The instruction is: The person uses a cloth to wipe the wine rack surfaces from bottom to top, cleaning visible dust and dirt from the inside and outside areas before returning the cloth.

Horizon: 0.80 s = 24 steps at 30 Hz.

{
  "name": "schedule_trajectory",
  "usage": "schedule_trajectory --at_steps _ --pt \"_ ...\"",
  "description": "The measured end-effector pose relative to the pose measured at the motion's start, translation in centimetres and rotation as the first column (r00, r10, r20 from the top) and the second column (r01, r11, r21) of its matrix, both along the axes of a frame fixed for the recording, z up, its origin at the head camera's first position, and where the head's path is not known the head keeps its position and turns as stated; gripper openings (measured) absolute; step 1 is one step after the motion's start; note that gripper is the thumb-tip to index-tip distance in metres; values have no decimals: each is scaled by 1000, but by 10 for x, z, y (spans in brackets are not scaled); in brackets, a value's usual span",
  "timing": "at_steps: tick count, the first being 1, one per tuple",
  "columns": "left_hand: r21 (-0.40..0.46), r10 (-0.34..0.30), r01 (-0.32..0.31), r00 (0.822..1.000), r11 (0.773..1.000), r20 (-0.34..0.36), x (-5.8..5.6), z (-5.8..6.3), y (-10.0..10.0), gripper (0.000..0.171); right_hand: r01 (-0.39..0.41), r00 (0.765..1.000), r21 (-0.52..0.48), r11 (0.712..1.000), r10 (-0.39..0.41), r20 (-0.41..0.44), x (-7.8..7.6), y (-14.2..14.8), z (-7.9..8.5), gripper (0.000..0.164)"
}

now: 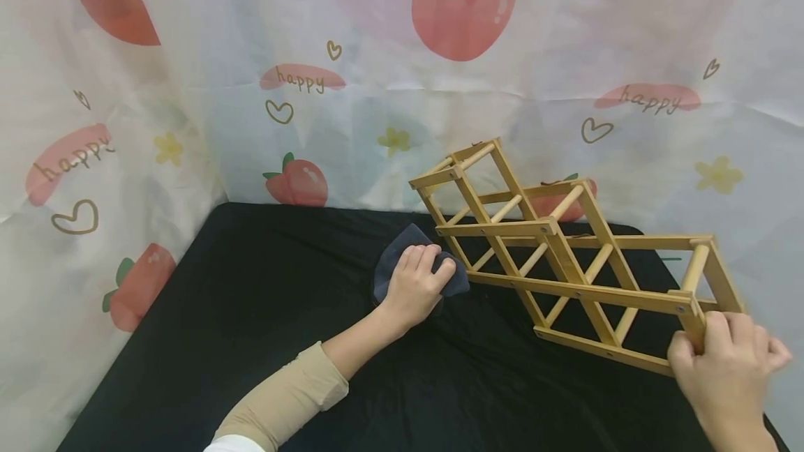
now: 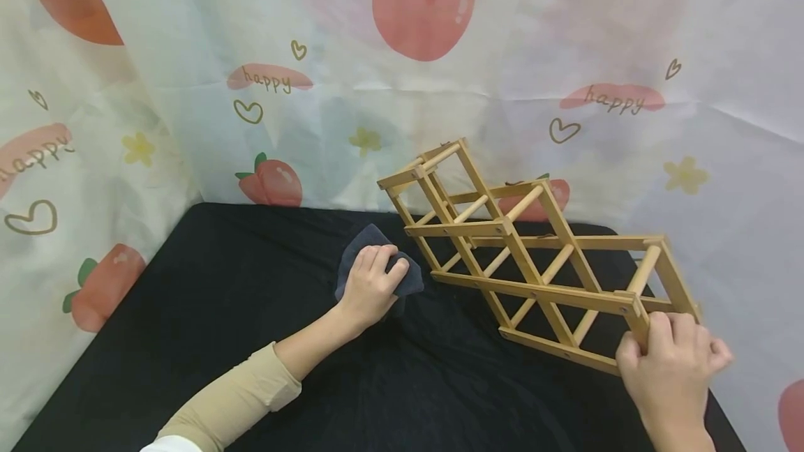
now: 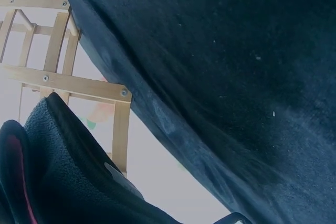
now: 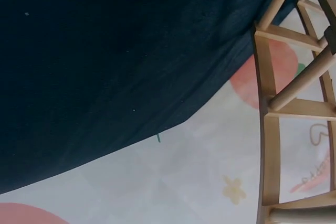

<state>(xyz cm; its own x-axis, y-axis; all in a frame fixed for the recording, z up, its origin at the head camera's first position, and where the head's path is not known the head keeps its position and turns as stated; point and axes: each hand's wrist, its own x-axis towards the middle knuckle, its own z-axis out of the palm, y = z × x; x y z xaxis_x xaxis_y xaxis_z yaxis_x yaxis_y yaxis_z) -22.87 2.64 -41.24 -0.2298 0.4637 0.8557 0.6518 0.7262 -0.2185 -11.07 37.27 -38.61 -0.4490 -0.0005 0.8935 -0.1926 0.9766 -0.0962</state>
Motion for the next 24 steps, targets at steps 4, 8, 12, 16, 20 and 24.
schedule_trajectory --at_steps 4,8,12,16,20,24 --pt "-12 -9 9 1000 1000 4 1 0 2 29 10 999 32 999 -11 46 3 3 0 38" --pt "-23 -5 6 1000 1000 19 2 1 2 37 5 993 95 996 -16 116 6 6 2 51" --pt "-24 -4 4 1000 1000 25 3 0 0 38 -83 989 148 986 63 135 6 17 9 69" --pt "-21 -11 12 1000 1000 26 3 0 -1 35 -246 969 237 940 238 62 -4 35 22 71" --pt "-28 -5 5 1000 1000 28 3 0 -4 33 -337 935 318 886 356 -2 -23 51 36 63" --pt "-35 -1 3 999 999 41 3 1 -7 32 -352 928 358 865 372 14 -41 64 46 56"
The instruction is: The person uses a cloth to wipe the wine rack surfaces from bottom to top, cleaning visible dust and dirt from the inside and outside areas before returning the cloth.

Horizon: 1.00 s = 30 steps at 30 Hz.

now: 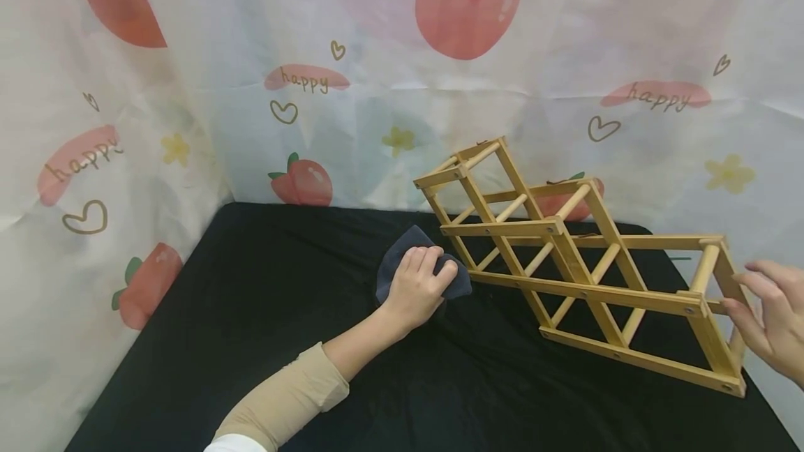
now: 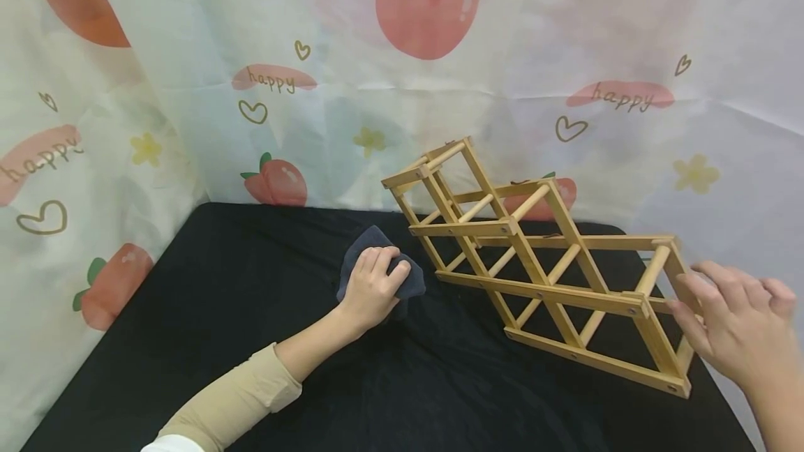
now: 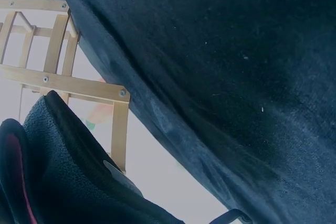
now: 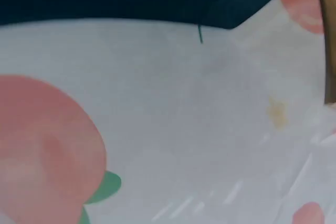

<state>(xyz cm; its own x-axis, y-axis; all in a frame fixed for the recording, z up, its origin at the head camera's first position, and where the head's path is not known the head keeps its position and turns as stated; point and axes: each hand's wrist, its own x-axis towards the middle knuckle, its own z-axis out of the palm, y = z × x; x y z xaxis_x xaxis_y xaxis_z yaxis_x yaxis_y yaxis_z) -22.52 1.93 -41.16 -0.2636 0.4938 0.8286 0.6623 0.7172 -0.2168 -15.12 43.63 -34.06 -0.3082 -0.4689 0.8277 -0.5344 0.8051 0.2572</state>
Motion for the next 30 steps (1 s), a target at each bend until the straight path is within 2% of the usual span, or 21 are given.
schedule_trajectory --at_steps 6,11,16,22,30 --pt "2 5 -5 1000 1000 14 2 0 -1 29 -20 1000 150 988 18 17 -18 13 8 51" --pt "2 3 -3 1000 1000 7 2 -2 -1 30 -29 999 279 960 16 49 -27 20 15 43" --pt "0 10 -10 1000 1000 17 1 -3 -3 31 -15 997 372 928 -14 74 -34 25 19 42" --pt "-3 15 -15 1000 1000 20 2 -2 -8 36 -27 999 378 926 12 43 -37 26 19 34" --pt "-1 21 -21 1000 1000 20 2 -3 -15 28 -34 999 333 942 26 29 -31 14 17 30"
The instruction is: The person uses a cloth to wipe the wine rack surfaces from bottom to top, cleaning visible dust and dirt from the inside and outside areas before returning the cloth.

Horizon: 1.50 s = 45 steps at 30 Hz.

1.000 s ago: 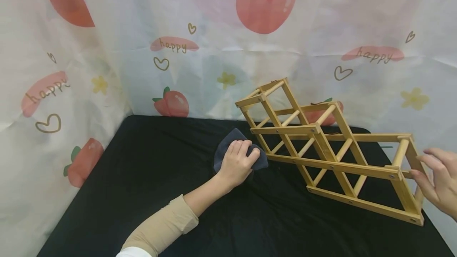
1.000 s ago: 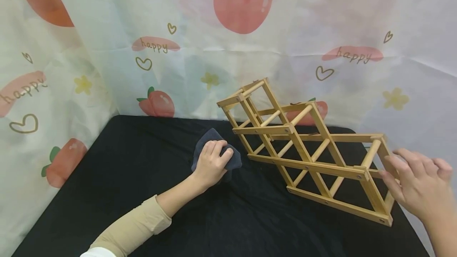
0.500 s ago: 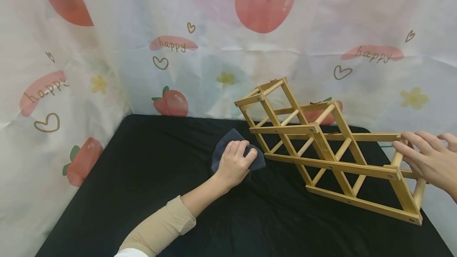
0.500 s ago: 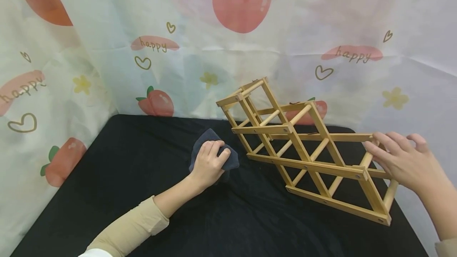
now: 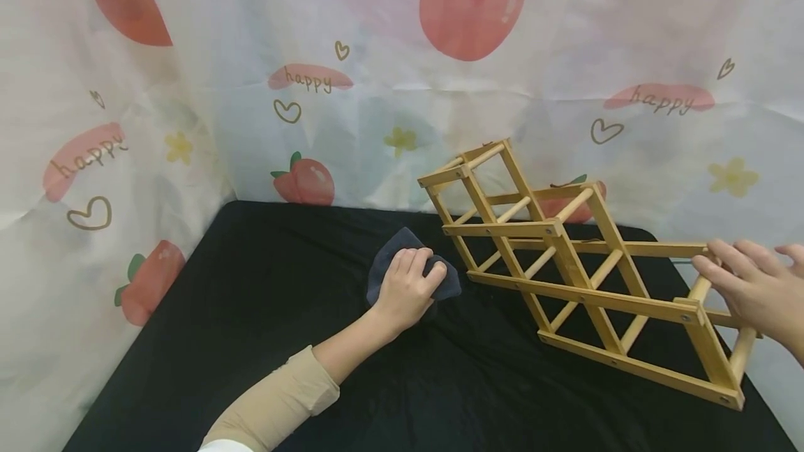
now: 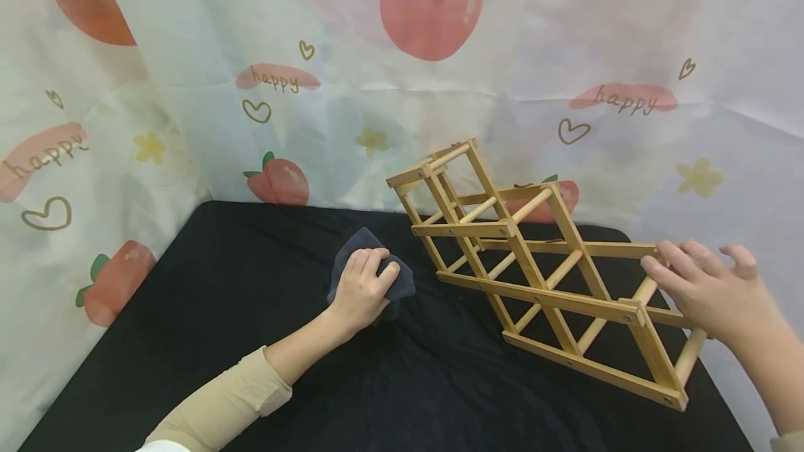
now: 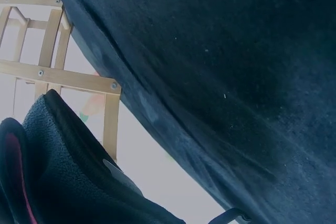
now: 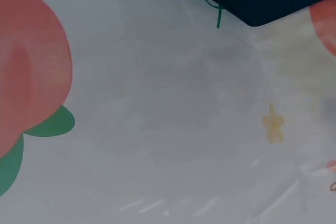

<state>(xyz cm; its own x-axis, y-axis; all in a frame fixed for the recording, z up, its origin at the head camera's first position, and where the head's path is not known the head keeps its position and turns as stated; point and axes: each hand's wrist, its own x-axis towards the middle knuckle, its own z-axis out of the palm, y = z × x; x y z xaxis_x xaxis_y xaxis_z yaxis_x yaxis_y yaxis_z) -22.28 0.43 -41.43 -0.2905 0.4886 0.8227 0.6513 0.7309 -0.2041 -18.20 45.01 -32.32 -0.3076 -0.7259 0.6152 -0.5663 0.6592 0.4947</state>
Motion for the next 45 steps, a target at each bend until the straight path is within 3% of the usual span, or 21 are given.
schedule_trajectory --at_steps 8,17,22,28,40,45 --pt "37 6 -6 1000 999 -13 -3 0 -10 23 22 996 -39 999 -25 -88 8 -27 1 29" --pt "54 23 -22 1000 998 -21 -4 -4 -20 22 -47 984 -83 995 32 -175 16 -67 -3 22" --pt "88 34 -32 999 996 -28 -8 -5 -25 6 -24 978 -156 987 -10 -208 20 -91 -8 22" --pt "122 47 -41 998 992 -42 -9 -3 -29 17 21 964 -230 973 -81 -255 26 -119 -5 17" --pt "132 61 -59 998 989 -10 -10 -3 -34 4 116 948 -346 931 -208 -242 25 -149 -13 30" --pt "147 66 -65 998 987 -1 -9 -1 -38 20 159 954 -344 925 -233 -186 30 -169 -13 25"
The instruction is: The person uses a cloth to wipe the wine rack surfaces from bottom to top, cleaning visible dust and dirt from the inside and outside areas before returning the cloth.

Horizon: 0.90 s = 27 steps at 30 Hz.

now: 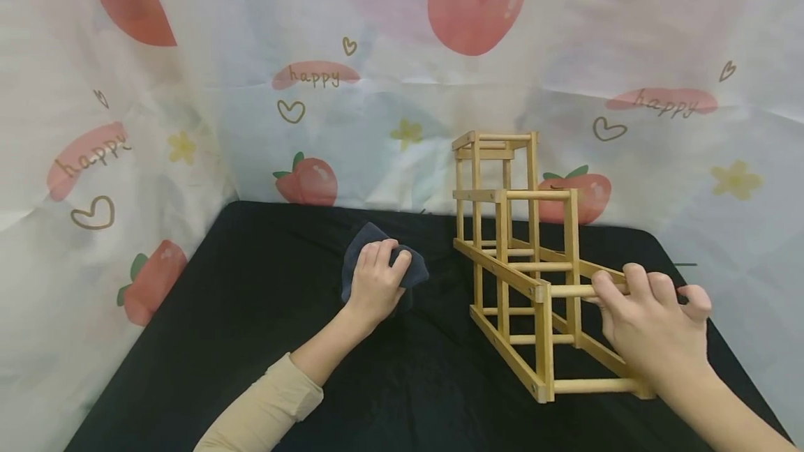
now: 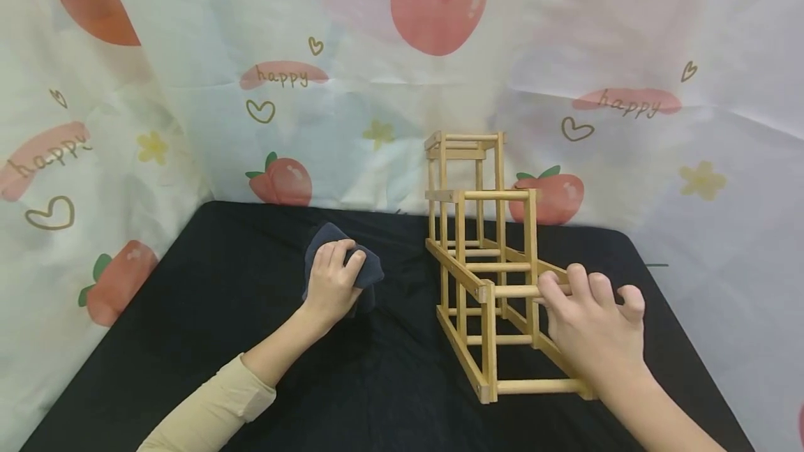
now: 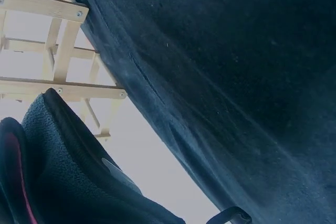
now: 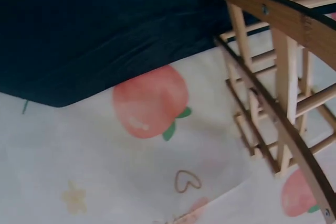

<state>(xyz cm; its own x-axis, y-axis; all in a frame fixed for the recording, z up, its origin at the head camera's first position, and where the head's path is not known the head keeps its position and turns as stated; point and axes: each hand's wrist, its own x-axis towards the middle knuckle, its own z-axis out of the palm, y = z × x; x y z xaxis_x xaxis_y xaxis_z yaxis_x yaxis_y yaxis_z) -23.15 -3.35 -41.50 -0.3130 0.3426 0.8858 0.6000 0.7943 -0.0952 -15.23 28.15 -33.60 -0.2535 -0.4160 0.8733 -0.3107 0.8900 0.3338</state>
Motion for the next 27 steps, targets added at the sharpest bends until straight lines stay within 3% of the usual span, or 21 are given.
schedule_trajectory --at_steps 3,8,14,27 --pt "6 3 -3 1000 1000 14 1 0 -3 25 8 1000 -5 1000 -7 30 3 -13 1 23" --pt "15 16 -17 1000 1000 11 0 0 -9 19 7 996 -9 1000 -6 84 2 -27 -1 25" --pt "32 30 -31 1000 999 8 -2 0 -17 17 12 995 -15 1000 -10 96 -1 -41 -1 26" --pt "102 71 -73 997 992 24 -4 3 -30 21 6 981 -10 1000 -4 196 -1 -83 8 33"
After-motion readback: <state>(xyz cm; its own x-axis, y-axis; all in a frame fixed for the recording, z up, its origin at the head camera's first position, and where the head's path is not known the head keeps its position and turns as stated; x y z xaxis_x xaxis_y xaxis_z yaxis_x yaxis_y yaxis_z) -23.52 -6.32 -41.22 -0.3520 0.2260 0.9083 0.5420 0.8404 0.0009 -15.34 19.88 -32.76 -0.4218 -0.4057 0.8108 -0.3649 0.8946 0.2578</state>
